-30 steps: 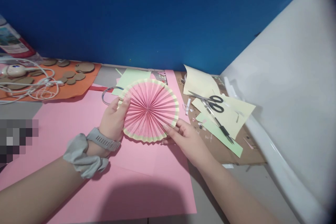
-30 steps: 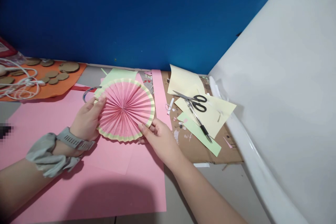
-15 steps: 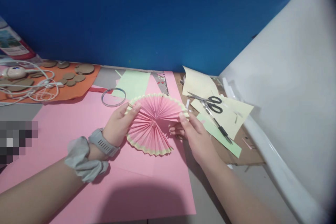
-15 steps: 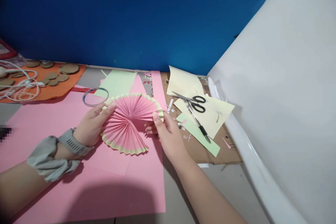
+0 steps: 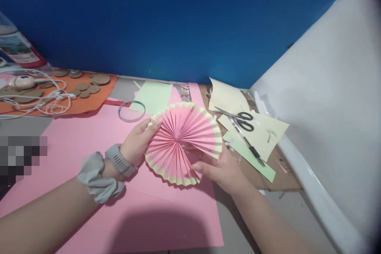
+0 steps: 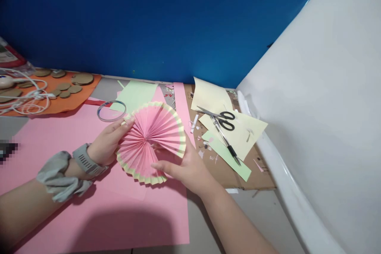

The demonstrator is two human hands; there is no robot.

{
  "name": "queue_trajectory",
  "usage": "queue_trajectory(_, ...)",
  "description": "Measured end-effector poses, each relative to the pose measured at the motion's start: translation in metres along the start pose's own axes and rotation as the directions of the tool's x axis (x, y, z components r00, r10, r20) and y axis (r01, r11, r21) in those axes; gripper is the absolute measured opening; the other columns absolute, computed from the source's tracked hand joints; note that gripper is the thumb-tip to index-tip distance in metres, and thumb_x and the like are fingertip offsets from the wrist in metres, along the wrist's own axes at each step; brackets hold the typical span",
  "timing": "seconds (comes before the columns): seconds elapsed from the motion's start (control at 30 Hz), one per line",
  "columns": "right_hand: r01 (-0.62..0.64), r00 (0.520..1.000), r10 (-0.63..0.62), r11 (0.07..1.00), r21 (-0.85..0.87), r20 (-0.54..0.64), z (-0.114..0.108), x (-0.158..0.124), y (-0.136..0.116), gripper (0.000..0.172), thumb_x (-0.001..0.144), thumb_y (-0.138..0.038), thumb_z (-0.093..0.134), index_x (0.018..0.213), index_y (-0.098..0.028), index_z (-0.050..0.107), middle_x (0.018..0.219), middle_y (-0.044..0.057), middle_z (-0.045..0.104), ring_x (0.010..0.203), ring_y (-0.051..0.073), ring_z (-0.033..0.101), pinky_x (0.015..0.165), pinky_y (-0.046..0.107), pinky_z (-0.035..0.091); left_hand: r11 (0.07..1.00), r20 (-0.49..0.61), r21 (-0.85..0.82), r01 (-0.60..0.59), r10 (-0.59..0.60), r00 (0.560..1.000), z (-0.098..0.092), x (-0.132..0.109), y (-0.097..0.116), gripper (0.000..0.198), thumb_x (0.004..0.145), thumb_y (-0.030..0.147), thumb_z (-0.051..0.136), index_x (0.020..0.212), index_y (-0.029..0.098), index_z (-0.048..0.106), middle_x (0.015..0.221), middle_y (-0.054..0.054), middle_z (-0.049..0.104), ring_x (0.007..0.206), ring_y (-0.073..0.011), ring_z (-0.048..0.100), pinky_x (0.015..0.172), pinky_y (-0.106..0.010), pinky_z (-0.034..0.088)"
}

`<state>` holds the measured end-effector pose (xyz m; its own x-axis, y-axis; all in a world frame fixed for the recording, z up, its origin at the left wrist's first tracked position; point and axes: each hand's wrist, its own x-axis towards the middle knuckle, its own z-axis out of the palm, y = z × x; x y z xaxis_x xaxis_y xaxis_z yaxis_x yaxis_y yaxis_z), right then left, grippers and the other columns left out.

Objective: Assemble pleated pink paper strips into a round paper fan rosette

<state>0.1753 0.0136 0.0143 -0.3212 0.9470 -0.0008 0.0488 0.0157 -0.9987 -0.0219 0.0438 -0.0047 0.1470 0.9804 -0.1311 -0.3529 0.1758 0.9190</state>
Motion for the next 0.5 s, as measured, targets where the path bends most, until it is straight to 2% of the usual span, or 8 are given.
queue_trajectory(0.1, -0.008, 0.990, -0.021, 0.980, -0.201, -0.141, -0.002, 0.000, 0.000, 0.050, 0.072, -0.036, 0.067, 0.119, -0.027, 0.051, 0.109, 0.006, 0.063, 0.103, 0.024, 0.058, 0.089, 0.041, 0.047, 1.000, 0.028, 0.003, 0.009, -0.009, 1.000, 0.000, 0.000, 0.000, 0.033, 0.081, 0.039, 0.057, 0.104, 0.017, 0.060, 0.094, -0.006, 0.069, 0.082, -0.0198, 0.063, 0.070, -0.029, 0.049)
queue_trajectory(0.2, -0.049, 0.972, -0.016, 0.961, -0.270, -0.233, -0.007, 0.000, 0.005, 0.038, 0.074, -0.041, 0.065, 0.107, -0.024, 0.059, 0.096, 0.006, 0.067, 0.094, 0.024, 0.062, 0.086, 0.040, 0.048, 0.997, 0.074, 0.060, 0.041, -0.045, 0.996, 0.002, -0.003, 0.000, 0.034, 0.080, 0.039, 0.058, 0.106, 0.017, 0.060, 0.090, -0.006, 0.069, 0.077, -0.0191, 0.063, 0.068, -0.029, 0.048)
queue_trajectory(0.27, -0.059, 0.972, 0.003, 0.972, -0.229, -0.235, -0.009, 0.001, 0.009, 0.036, 0.075, -0.043, 0.063, 0.105, -0.024, 0.060, 0.093, 0.005, 0.068, 0.090, 0.023, 0.063, 0.083, 0.039, 0.049, 0.993, 0.099, 0.092, 0.070, -0.079, 0.992, 0.004, -0.006, 0.001, 0.035, 0.079, 0.040, 0.059, 0.105, 0.016, 0.061, 0.086, -0.006, 0.069, 0.075, -0.0193, 0.063, 0.068, -0.030, 0.049)
queue_trajectory(0.33, -0.055, 0.974, 0.018, 0.986, -0.159, -0.226, -0.009, 0.002, 0.013, 0.036, 0.077, -0.043, 0.061, 0.108, -0.024, 0.058, 0.098, 0.005, 0.067, 0.092, 0.022, 0.062, 0.083, 0.038, 0.049, 0.989, 0.139, 0.110, 0.103, -0.117, 0.983, 0.005, -0.008, 0.002, 0.036, 0.079, 0.040, 0.059, 0.105, 0.015, 0.061, 0.084, -0.007, 0.069, 0.076, -0.0200, 0.063, 0.070, -0.031, 0.049)
queue_trajectory(0.43, -0.022, 0.983, 0.008, 0.997, -0.072, -0.184, -0.006, 0.005, 0.012, 0.037, 0.078, -0.042, 0.060, 0.111, -0.026, 0.057, 0.108, 0.005, 0.065, 0.099, 0.022, 0.060, 0.086, 0.038, 0.048, 0.983, 0.245, 0.094, 0.158, -0.176, 0.953, 0.006, -0.010, 0.003, 0.035, 0.081, 0.037, 0.057, 0.107, 0.014, 0.059, 0.087, -0.007, 0.068, 0.078, -0.0198, 0.064, 0.073, -0.033, 0.050)
queue_trajectory(0.5, 0.008, 0.989, -0.019, 0.997, -0.076, -0.145, -0.003, 0.005, 0.009, 0.038, 0.078, -0.042, 0.060, 0.112, -0.026, 0.057, 0.111, 0.004, 0.064, 0.102, 0.022, 0.059, 0.089, 0.038, 0.046, 0.980, 0.302, 0.078, 0.182, -0.197, 0.933, 0.006, -0.010, 0.003, 0.033, 0.083, 0.035, 0.054, 0.109, 0.015, 0.058, 0.090, -0.007, 0.068, 0.079, -0.0188, 0.064, 0.075, -0.032, 0.049)
